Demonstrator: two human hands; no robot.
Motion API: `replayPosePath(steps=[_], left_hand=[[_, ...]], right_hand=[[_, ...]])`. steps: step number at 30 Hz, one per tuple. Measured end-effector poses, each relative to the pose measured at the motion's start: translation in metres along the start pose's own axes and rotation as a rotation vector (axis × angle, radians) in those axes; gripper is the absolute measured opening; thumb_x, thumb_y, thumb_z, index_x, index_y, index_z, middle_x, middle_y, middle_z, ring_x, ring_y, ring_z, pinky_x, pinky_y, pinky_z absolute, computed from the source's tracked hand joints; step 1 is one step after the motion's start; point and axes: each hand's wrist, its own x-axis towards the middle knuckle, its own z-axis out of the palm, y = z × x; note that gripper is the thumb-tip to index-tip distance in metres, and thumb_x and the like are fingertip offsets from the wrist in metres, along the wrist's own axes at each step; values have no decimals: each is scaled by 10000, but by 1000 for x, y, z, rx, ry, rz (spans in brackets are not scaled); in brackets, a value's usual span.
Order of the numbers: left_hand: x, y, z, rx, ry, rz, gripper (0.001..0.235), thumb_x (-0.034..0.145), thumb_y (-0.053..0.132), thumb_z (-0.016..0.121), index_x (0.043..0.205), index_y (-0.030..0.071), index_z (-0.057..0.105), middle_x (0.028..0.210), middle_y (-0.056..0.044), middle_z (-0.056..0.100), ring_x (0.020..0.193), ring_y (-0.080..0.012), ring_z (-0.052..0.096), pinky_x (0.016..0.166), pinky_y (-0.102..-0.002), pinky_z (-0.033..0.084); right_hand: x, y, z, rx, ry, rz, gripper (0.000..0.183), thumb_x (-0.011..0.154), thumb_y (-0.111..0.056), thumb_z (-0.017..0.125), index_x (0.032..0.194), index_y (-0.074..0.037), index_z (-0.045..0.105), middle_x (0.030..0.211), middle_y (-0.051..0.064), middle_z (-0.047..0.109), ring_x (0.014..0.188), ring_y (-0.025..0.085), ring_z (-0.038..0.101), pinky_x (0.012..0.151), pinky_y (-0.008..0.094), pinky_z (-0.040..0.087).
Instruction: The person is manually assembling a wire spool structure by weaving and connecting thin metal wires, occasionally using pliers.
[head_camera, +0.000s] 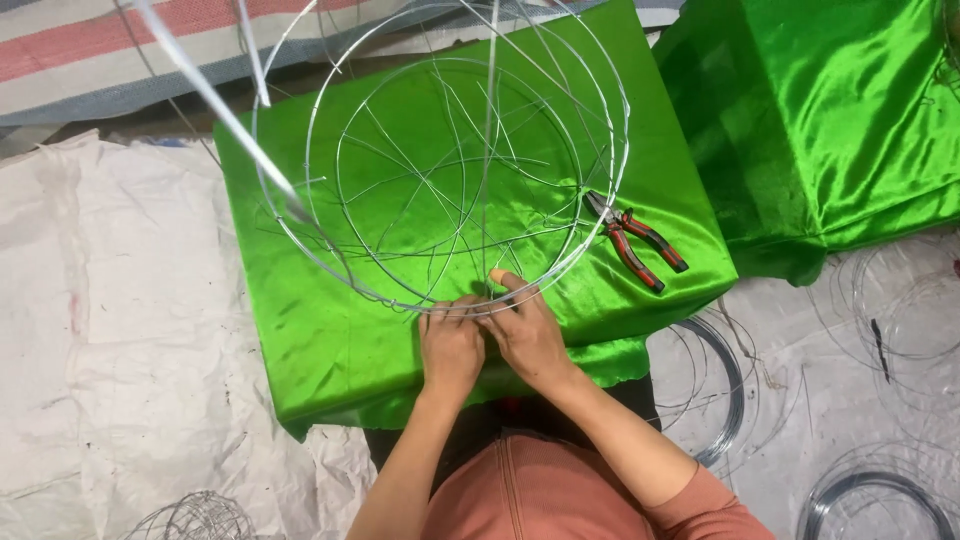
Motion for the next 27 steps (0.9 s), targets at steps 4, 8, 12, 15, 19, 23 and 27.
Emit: replayPosePath(steps=[4, 8, 12, 15, 19, 23, 27], left_hand=[[-29, -8, -40, -328, 93, -38, 191, 945, 116, 662, 1103, 68, 758, 1088, -75, 749, 993, -278, 707, 865, -396, 537], [-37, -41, -72, -425, 389, -169, 284, 1034, 241, 558, 1198, 65, 709, 1166, -101, 729, 1077, -244, 665, 930, -392, 506], [9, -72, -104, -349, 315, 85, 494, 1099, 398, 357, 1316, 33, 609, 1437, -155, 588, 1418, -364, 448, 1205, -500, 320], [29, -96, -84, -392, 147, 206, 395, 1068, 421, 448, 1340, 217, 650, 1359, 10, 682, 1416, -300, 493, 1250, -566, 35], [47, -87, -92, -520, 45, 139, 456, 1059, 530, 416, 960, 246, 758, 867, 9, 780, 1059, -254, 713, 1206, -665, 3], [42, -94, -70, -499, 71, 58, 408, 1040, 536, 490, 846, 296, 756, 731, 77, 743, 849, -157, 693, 1155, -601, 107], [41, -89, -60, -424, 130, 46, 438, 1038, 530, 526, 736, 253, 682, 658, 92, 689, 778, -151, 651, 1109, -555, 172]], right_hand=[[10, -26, -42, 104, -100, 105, 172, 950, -228, 705, 1090, -133, 730, 1365, 183, 585, 1122, 419, 643, 869, 456, 578], [-13, -19, -58, 71, -125, 194, 222, 956, -235, 701, 1164, -171, 743, 1149, 86, 703, 1046, 311, 705, 846, 409, 593], [0, -36, -86, 34, 11, 107, 216, 970, -204, 653, 1156, -186, 760, 1046, 11, 756, 996, 215, 681, 889, 346, 555], [12, -26, -85, -104, 109, -19, 215, 985, -309, 671, 1158, -204, 744, 1165, 27, 683, 1099, 281, 607, 1059, 443, 474], [26, -18, -64, -80, 99, -66, 288, 989, -416, 653, 1106, -170, 748, 1130, 83, 673, 1116, 333, 602, 1111, 506, 420], [23, -9, -48, -91, 50, -61, 282, 990, -445, 644, 1067, -194, 744, 1083, 46, 682, 1089, 286, 628, 1213, 525, 291], [27, -10, -50, -89, 68, -36, 230, 989, -412, 662, 966, -201, 750, 1083, 30, 698, 1048, 262, 636, 1214, 515, 304]])
